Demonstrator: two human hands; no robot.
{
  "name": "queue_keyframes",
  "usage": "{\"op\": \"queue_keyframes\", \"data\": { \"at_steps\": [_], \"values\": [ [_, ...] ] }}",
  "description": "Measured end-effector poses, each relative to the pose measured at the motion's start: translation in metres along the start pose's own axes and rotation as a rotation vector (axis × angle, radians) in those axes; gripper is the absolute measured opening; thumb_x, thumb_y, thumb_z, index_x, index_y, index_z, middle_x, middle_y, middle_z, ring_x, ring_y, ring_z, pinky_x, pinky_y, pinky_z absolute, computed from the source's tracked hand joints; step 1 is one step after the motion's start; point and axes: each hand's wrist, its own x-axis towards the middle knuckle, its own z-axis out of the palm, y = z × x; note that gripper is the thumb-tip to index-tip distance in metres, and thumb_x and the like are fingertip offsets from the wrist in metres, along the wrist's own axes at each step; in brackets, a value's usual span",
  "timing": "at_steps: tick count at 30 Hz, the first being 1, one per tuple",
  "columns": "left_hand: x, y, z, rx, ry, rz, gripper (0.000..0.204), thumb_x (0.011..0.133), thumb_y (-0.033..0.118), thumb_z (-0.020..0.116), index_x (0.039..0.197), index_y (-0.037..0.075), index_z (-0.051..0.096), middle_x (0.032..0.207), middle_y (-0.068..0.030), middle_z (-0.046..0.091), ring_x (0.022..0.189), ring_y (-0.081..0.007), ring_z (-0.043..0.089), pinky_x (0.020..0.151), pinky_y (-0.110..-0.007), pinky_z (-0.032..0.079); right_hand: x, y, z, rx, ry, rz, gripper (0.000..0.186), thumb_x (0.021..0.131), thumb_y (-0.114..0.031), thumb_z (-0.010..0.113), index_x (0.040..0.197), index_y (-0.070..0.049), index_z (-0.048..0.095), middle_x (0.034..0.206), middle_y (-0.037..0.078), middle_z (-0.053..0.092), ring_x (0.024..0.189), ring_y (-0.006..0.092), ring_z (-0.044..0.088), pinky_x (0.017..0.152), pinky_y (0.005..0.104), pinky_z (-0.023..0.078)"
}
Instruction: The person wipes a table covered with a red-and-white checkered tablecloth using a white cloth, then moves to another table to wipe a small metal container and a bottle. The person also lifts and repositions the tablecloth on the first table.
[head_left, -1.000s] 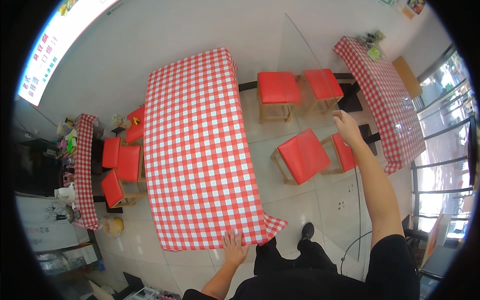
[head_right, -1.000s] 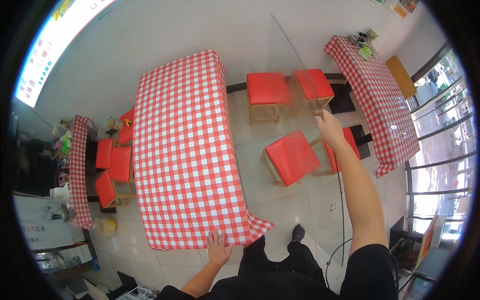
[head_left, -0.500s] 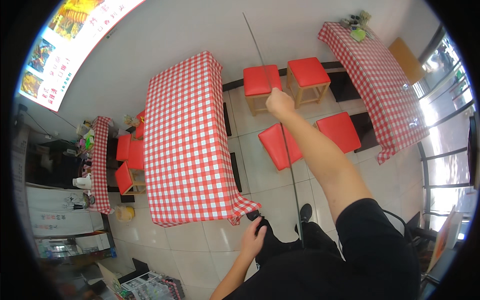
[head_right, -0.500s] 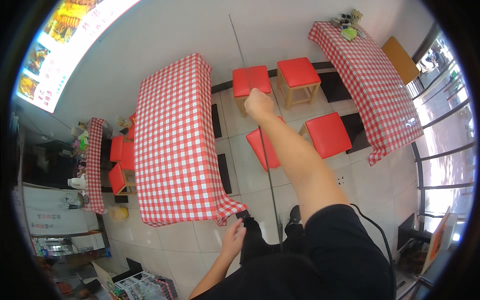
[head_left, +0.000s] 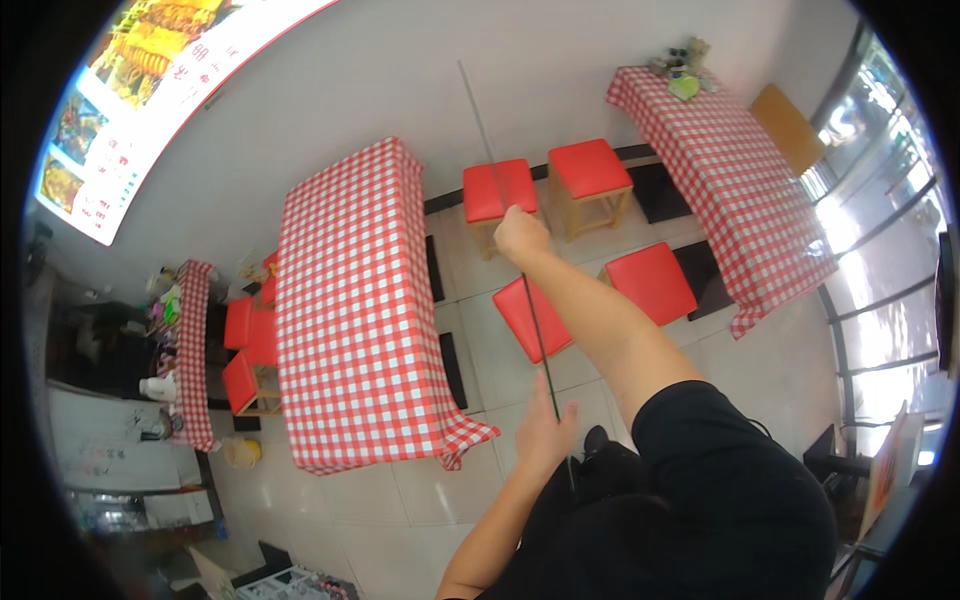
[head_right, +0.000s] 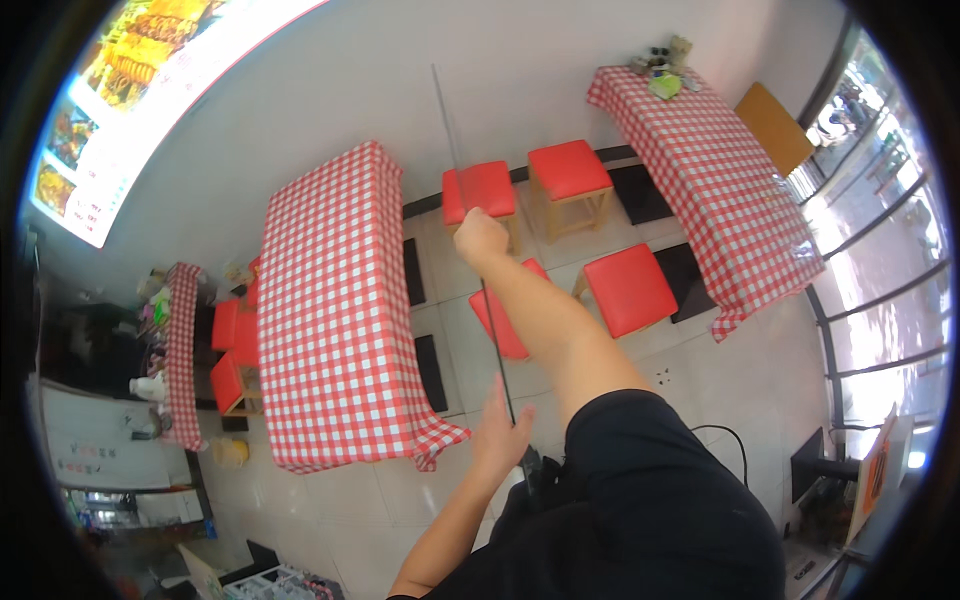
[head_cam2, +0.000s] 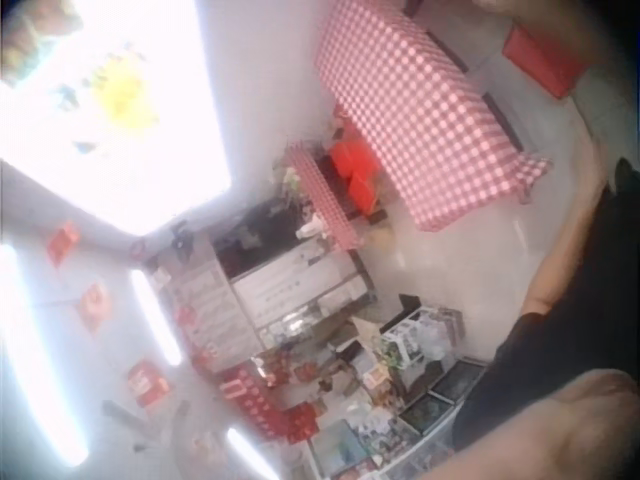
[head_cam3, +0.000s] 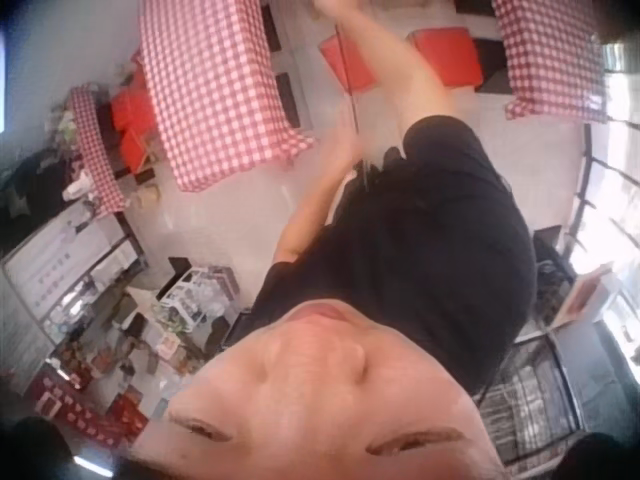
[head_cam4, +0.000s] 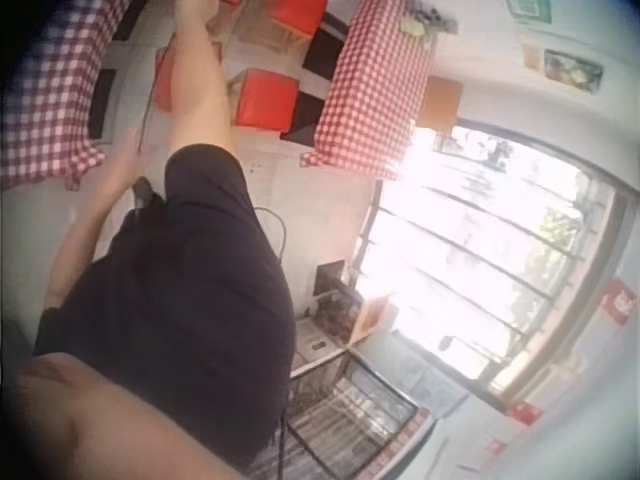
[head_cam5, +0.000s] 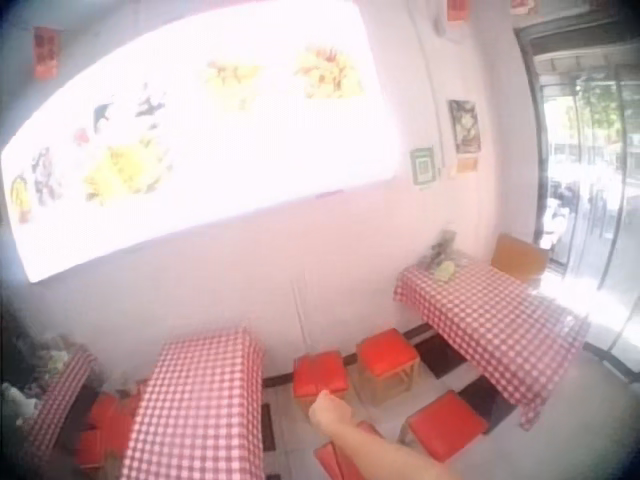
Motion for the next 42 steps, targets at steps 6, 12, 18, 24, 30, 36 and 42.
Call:
{"op": "queue_keyframes", "data": {
  "at_steps": [6, 12, 18, 24, 30, 36, 42],
  "values": [
    [0.034, 0.011, -0.002, -0.102, 0.011, 0.025, 0.081, 0.101, 0.028, 0.061, 0.166, 0.000, 0.022, 0.159, -0.0305, 0.045, 0.142, -0.0464, 0.050, 0.113, -0.048, 0.045, 0.014, 0.013, 0.006, 0.036, 0.031, 0.042, 0.034, 0.097, -0.020, 0.052, 0.123, 0.000, 0.059, 0.117, 0.026, 0.074, 0.113, 0.0408, 0.072, 0.096, 0.0525, 0.055],
    [0.075, 0.037, -0.012, -0.149, 0.170, -0.040, 0.076, 0.102, 0.026, 0.060, 0.165, 0.002, 0.026, 0.148, -0.0290, 0.056, 0.124, -0.0469, 0.063, 0.102, -0.052, 0.050, 0.015, 0.008, 0.011, 0.148, 0.000, -0.004, 0.039, 0.095, -0.024, 0.052, 0.126, -0.001, 0.057, 0.114, 0.027, 0.074, 0.109, 0.0432, 0.072, 0.094, 0.0543, 0.054],
    [0.126, 0.039, -0.017, 0.043, 0.287, -0.155, 0.041, 0.103, 0.019, 0.060, 0.137, -0.002, 0.050, 0.116, -0.0237, 0.069, 0.102, -0.0426, 0.071, 0.086, -0.051, 0.054, 0.022, 0.021, 0.009, 0.291, -0.183, -0.102, 0.052, 0.100, -0.042, 0.055, 0.134, -0.003, 0.057, 0.114, 0.024, 0.074, 0.109, 0.0407, 0.071, 0.095, 0.0513, 0.053],
    [0.157, 0.068, -0.021, 0.110, 0.334, -0.371, 0.024, 0.102, 0.025, 0.065, 0.105, 0.002, 0.060, 0.092, -0.0158, 0.070, 0.080, -0.0352, 0.071, 0.070, -0.048, 0.052, 0.075, 0.159, 0.062, 0.916, -0.285, -0.012, 0.040, 0.101, -0.038, 0.067, 0.116, -0.001, 0.068, 0.098, 0.010, 0.073, 0.094, 0.0198, 0.069, 0.082, 0.0372, 0.055],
    [0.191, 0.077, -0.012, 0.339, 0.291, -0.445, 0.024, 0.101, 0.027, 0.068, 0.096, 0.003, 0.063, 0.086, -0.0125, 0.068, 0.077, -0.0333, 0.070, 0.064, -0.046, 0.051, 0.148, 0.297, 0.140, 0.834, -0.493, 0.546, 0.018, 0.099, -0.019, 0.065, 0.103, -0.003, 0.071, 0.077, 0.004, 0.065, 0.051, 0.0128, 0.055, 0.048, 0.0302, 0.046],
    [0.207, 0.075, 0.017, 0.157, 0.435, -0.394, 0.018, 0.099, 0.020, 0.068, 0.099, 0.002, 0.068, 0.088, -0.0124, 0.071, 0.073, -0.0290, 0.069, 0.065, -0.039, 0.053, 0.254, 0.362, 0.278, 0.864, -0.456, 0.552, 0.025, 0.096, -0.027, 0.067, 0.100, -0.002, 0.071, 0.077, 0.005, 0.064, 0.055, 0.0152, 0.053, 0.053, 0.0324, 0.045],
    [0.227, 0.095, 0.002, 0.279, 0.089, -0.657, 0.027, 0.104, 0.022, 0.061, 0.123, 0.005, 0.072, 0.110, -0.0233, 0.074, 0.096, -0.0461, 0.069, 0.083, -0.051, 0.055, 0.327, 0.340, 0.341, 0.918, -0.484, 0.649, 0.058, 0.097, -0.052, 0.064, 0.118, 0.001, 0.066, 0.110, 0.014, 0.066, 0.096, 0.0232, 0.058, 0.082, 0.0429, 0.047]
  ]
}}
